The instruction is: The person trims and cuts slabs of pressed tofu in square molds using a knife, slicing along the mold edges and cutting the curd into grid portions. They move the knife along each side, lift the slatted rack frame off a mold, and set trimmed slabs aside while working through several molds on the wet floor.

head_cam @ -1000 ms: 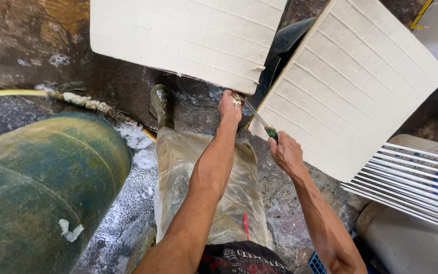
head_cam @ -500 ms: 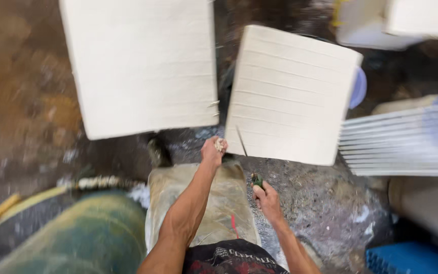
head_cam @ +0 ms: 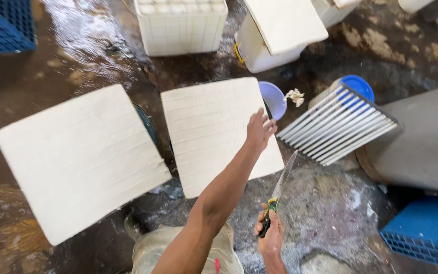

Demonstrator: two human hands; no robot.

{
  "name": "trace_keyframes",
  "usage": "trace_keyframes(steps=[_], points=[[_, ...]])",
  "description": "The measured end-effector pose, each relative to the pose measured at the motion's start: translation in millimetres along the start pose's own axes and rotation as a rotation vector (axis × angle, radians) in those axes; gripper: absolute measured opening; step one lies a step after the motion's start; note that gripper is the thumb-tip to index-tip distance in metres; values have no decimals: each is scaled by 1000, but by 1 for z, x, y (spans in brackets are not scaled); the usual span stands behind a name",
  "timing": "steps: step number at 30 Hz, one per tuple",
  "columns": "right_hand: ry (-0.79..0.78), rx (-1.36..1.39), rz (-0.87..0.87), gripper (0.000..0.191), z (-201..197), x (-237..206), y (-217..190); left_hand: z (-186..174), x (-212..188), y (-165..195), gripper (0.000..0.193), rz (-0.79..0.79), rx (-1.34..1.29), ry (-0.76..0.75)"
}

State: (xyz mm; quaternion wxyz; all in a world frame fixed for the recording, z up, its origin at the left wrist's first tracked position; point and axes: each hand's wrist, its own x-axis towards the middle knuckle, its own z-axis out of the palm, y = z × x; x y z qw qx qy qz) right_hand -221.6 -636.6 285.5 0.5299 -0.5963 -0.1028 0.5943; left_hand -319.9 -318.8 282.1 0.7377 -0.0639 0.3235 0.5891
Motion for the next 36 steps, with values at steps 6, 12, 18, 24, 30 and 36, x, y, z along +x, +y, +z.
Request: trace_keyframes(steps=[6,12,18,24,30,36], points=[[-164,-197,21,26,75,-12,47,-247,-172,84,32,25,670,111],[-277,-395,137,17,216,-77,176,-537,-450,268,28,382,774,773],[-505,-438,319,22,415,-209,343,-676,-677,436,42,-20,1230,1297],[-744,-837,233,27,525,-266,433,-722,-714,498,61,493,1339,1383],[-616,-892,275,26,561,-250,473,-706,-650,506,61,135,1250,1127],[-374,-792,284,20,623,-243,486,-720,-593,657,41,-61,1441,913]])
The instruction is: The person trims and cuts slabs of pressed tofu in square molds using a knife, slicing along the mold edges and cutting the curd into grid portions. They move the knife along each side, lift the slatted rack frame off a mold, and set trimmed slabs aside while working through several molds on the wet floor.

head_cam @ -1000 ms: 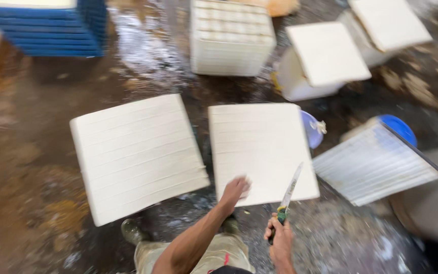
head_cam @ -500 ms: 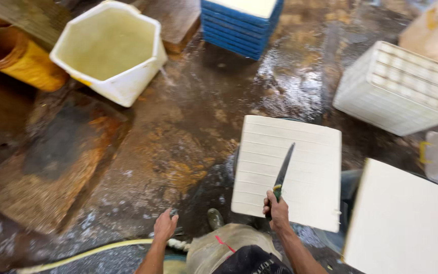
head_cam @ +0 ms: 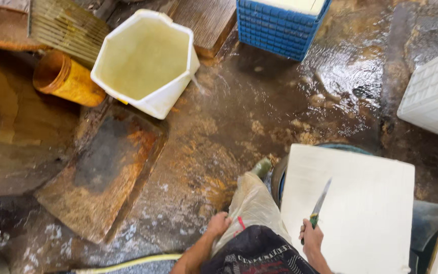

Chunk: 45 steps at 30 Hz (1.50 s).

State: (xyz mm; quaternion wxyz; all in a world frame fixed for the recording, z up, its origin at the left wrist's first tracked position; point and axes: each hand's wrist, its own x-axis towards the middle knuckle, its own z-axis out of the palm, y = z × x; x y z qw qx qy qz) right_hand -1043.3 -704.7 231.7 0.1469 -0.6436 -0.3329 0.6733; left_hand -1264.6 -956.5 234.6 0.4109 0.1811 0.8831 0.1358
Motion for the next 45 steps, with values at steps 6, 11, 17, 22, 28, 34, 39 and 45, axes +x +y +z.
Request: trace_keyframes(steps=[6,11,17,22,28,34,39,45], points=[[114,331,60,24,62,72,-83,-146,191,112,32,138,236,47],[120,1035,-79,16,72,109,-122,-152,318,239,41,561,475,-62],[448,1045,-190,29,84,70,-136,-15,412,377,29,1048,925,-571],[626,782,-46,32,105,94,-172,118,454,476,33,816,539,-702],[714,653,23,32,102,220,-221,269,463,587,33,864,402,-877],[818,529,89,32,52,339,-248,363,432,655,33,755,325,-1000],[843,411,98,27,-2,399,-258,397,433,692,24,990,210,-967],[878,350,202,30,-23,431,-249,423,450,692,20,1091,227,-1018]])
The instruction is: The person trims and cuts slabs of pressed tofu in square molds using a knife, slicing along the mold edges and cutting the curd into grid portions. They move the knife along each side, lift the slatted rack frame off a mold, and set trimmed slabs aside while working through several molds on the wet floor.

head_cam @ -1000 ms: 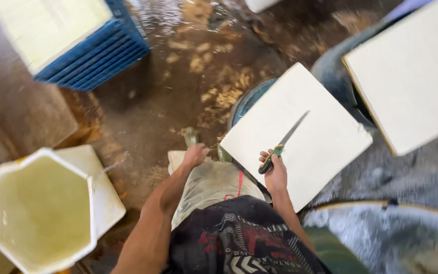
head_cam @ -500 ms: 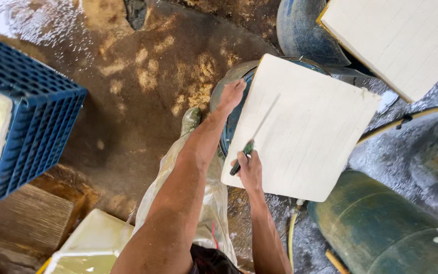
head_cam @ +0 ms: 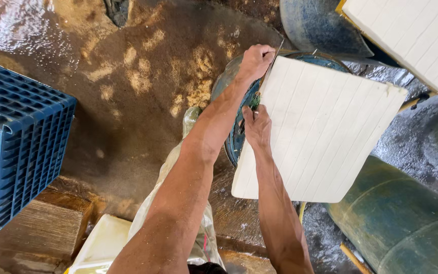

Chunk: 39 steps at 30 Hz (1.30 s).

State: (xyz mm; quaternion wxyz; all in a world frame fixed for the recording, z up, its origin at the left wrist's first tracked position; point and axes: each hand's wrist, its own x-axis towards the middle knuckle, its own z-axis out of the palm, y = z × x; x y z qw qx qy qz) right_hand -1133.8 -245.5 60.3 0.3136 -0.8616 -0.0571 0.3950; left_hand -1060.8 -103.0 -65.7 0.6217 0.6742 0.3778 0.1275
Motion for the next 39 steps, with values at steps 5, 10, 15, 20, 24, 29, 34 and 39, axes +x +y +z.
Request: trace_keyframes(steps=[5,10,15,20,24,29,34,39], points=[[16,-96,15,32,7,-21,28,12,-19,-17,20,6,9,50],[45,-151,9,32,18,-61,61,14,-52,-28,21,-156,3,31],[24,-134,44,32,28,-113,101,13,-109,-52,24,-197,-4,-6],[10,-217,55,31,35,-170,144,12,-185,-74,27,-248,-17,-14],[12,-248,57,31,41,-216,177,9,-242,-83,28,-346,-73,-57],[11,-225,13,28,49,-267,222,4,-308,-91,28,-398,-84,-74],[-6,-396,-21,34,58,-301,277,0,-364,-96,29,-534,-101,-70],[-33,-308,-40,33,72,-317,333,9,-408,-115,31,-532,-254,-25]])
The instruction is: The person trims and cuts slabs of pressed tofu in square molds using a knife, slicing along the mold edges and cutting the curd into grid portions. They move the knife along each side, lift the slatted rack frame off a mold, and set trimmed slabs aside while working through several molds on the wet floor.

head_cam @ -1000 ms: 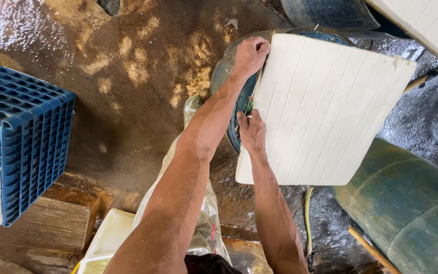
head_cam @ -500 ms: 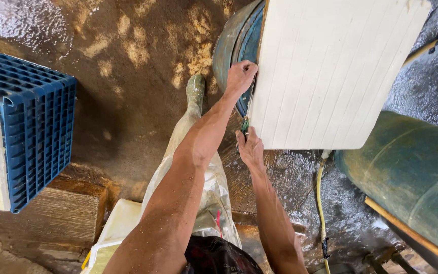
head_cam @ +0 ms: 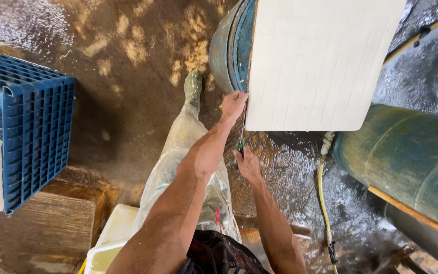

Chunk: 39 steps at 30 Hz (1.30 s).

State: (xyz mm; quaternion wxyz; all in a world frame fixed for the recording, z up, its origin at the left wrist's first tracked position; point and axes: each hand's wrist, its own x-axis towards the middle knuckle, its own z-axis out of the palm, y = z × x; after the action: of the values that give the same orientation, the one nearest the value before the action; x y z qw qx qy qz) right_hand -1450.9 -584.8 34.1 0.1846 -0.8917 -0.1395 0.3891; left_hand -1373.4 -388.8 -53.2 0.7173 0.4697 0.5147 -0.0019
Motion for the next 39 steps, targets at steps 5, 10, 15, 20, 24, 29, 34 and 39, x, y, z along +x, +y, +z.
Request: trace_keyframes(steps=[5,10,15,20,24,29,34,39], points=[[-50,-31,-90,34,7,-11,12,-7,-35,-24,24,104,-205,4],[-170,-139,-127,41,-23,-48,-27,-44,-75,20,15,-435,-758,0],[-214,-93,-339,37,-70,-60,-117,-112,-81,125,19,-379,-983,-147],[-263,119,-421,32,-127,-11,-239,-197,-38,257,27,-354,-1055,-203],[-330,691,-180,23,-146,50,-342,-265,2,355,23,-262,-955,-181],[-61,1318,-100,16,-159,156,-441,-273,51,452,20,-84,-672,-148],[-66,1875,208,14,-218,276,-525,-188,83,531,23,329,-486,-316],[-372,2130,-165,22,-331,375,-567,-103,122,625,31,957,413,-294]])
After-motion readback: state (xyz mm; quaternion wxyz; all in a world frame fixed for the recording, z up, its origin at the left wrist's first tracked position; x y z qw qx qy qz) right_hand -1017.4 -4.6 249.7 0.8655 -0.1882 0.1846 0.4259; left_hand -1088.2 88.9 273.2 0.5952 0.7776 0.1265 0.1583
